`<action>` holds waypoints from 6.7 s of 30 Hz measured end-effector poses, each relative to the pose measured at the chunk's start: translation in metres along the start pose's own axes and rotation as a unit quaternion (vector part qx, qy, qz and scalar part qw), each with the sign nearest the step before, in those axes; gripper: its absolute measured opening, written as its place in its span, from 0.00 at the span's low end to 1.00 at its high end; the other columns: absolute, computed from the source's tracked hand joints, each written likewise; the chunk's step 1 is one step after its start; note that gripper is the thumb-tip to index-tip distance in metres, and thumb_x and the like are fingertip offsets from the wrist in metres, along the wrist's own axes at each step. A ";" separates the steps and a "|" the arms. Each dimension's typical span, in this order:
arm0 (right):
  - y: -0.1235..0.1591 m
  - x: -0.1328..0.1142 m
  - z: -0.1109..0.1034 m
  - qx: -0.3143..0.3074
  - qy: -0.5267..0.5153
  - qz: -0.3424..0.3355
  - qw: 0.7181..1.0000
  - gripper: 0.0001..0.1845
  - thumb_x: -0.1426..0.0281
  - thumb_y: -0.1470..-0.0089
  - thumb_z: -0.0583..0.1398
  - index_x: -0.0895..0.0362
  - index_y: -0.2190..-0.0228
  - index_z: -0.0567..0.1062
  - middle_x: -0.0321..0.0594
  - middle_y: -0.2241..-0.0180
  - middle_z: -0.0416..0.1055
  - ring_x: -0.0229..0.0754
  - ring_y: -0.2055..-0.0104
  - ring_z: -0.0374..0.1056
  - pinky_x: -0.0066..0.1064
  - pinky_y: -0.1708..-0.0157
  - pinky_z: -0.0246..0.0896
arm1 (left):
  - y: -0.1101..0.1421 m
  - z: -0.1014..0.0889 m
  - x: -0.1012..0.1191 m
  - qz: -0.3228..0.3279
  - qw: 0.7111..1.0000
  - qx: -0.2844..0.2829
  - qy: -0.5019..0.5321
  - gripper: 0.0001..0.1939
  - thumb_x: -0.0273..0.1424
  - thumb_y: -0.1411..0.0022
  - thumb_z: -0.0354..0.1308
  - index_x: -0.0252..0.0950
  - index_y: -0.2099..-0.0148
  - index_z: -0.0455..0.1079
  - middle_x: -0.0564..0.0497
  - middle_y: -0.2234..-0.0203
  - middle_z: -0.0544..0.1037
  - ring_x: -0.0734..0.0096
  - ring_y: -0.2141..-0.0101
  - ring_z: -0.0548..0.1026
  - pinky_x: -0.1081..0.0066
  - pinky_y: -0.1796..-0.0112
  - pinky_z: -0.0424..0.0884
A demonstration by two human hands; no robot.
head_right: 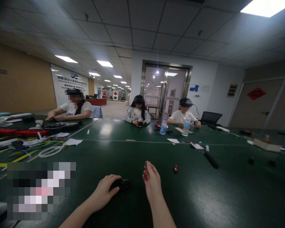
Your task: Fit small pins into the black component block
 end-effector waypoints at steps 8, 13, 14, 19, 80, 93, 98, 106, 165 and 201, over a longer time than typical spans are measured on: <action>-0.001 -0.001 -0.004 0.018 -0.019 0.002 1.000 0.16 0.58 0.60 0.63 0.52 0.68 0.74 0.34 0.71 0.72 0.37 0.72 0.66 0.29 0.72 0.62 | 0.000 0.000 0.002 -0.006 1.000 -0.005 -0.016 0.20 0.35 0.43 0.49 0.43 0.47 0.61 0.52 0.50 0.67 0.64 0.48 0.61 0.63 0.48 0.53; -0.002 0.000 -0.007 0.029 -0.029 0.005 0.999 0.16 0.57 0.60 0.63 0.53 0.69 0.73 0.35 0.71 0.73 0.37 0.72 0.67 0.29 0.72 0.62 | -0.001 0.001 0.000 0.000 1.000 -0.002 -0.010 0.20 0.36 0.43 0.48 0.43 0.47 0.61 0.52 0.50 0.67 0.64 0.49 0.61 0.63 0.48 0.53; -0.002 0.000 -0.008 0.032 -0.030 0.005 0.999 0.17 0.56 0.59 0.63 0.53 0.69 0.73 0.35 0.70 0.73 0.38 0.71 0.67 0.30 0.72 0.62 | -0.001 0.001 0.000 0.002 1.000 -0.003 -0.005 0.20 0.36 0.42 0.48 0.43 0.47 0.61 0.52 0.50 0.67 0.64 0.49 0.61 0.63 0.48 0.54; -0.004 0.001 -0.012 0.044 -0.030 0.006 0.999 0.16 0.56 0.58 0.62 0.53 0.68 0.72 0.36 0.69 0.74 0.39 0.70 0.68 0.31 0.71 0.62 | 0.000 -0.001 0.003 -0.008 1.000 -0.007 -0.005 0.21 0.35 0.42 0.48 0.42 0.45 0.60 0.52 0.49 0.66 0.64 0.48 0.60 0.62 0.47 0.53; -0.009 -0.008 -0.018 0.053 0.017 -0.029 0.998 0.16 0.60 0.60 0.63 0.55 0.67 0.73 0.34 0.72 0.71 0.35 0.75 0.66 0.27 0.77 0.61 | 0.001 -0.002 0.000 -0.010 0.999 -0.010 0.037 0.22 0.33 0.44 0.52 0.46 0.46 0.60 0.55 0.50 0.67 0.64 0.48 0.61 0.62 0.46 0.52; -0.005 -0.010 -0.012 0.028 0.045 -0.025 0.998 0.18 0.58 0.61 0.64 0.52 0.66 0.74 0.34 0.69 0.71 0.35 0.72 0.66 0.26 0.75 0.62 | 0.000 -0.002 0.001 -0.013 0.999 -0.009 0.032 0.22 0.33 0.44 0.51 0.45 0.46 0.60 0.54 0.50 0.67 0.64 0.48 0.61 0.62 0.47 0.52; 0.001 -0.007 0.001 -0.008 0.092 -0.027 0.995 0.21 0.59 0.64 0.66 0.51 0.64 0.73 0.36 0.64 0.72 0.37 0.71 0.66 0.28 0.72 0.62 | 0.000 -0.002 0.003 -0.009 1.000 -0.002 0.021 0.22 0.33 0.45 0.51 0.44 0.46 0.60 0.53 0.49 0.65 0.64 0.47 0.61 0.62 0.47 0.53; 0.028 -0.005 0.044 -0.172 0.351 -0.101 0.915 0.16 0.60 0.55 0.60 0.53 0.63 0.73 0.38 0.63 0.72 0.44 0.59 0.66 0.34 0.61 0.60 | 0.000 -0.004 0.009 -0.004 1.000 0.004 0.009 0.23 0.32 0.47 0.51 0.41 0.47 0.61 0.52 0.51 0.68 0.63 0.49 0.62 0.64 0.48 0.52; 0.041 0.011 0.057 -0.199 0.494 -0.132 0.836 0.23 0.79 0.56 0.51 0.50 0.58 0.72 0.37 0.56 0.66 0.41 0.59 0.65 0.32 0.60 0.60 | -0.001 -0.002 0.005 -0.009 1.000 0.009 -0.013 0.22 0.32 0.46 0.50 0.42 0.47 0.61 0.52 0.51 0.68 0.64 0.50 0.63 0.65 0.49 0.55; 0.038 0.027 0.054 -0.256 0.543 -0.095 0.794 0.28 0.70 0.59 0.60 0.51 0.53 0.67 0.38 0.53 0.66 0.44 0.50 0.61 0.36 0.53 0.56 | 0.000 -0.006 0.007 -0.008 1.000 0.016 0.003 0.17 0.34 0.47 0.53 0.41 0.53 0.64 0.52 0.54 0.68 0.64 0.52 0.64 0.67 0.52 0.58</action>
Point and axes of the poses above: each hand's wrist, its own y-axis away from the middle knuckle, its own z-axis out of the palm, x = y × z, the point moved 8 cm from there along -y, towards the middle knuckle
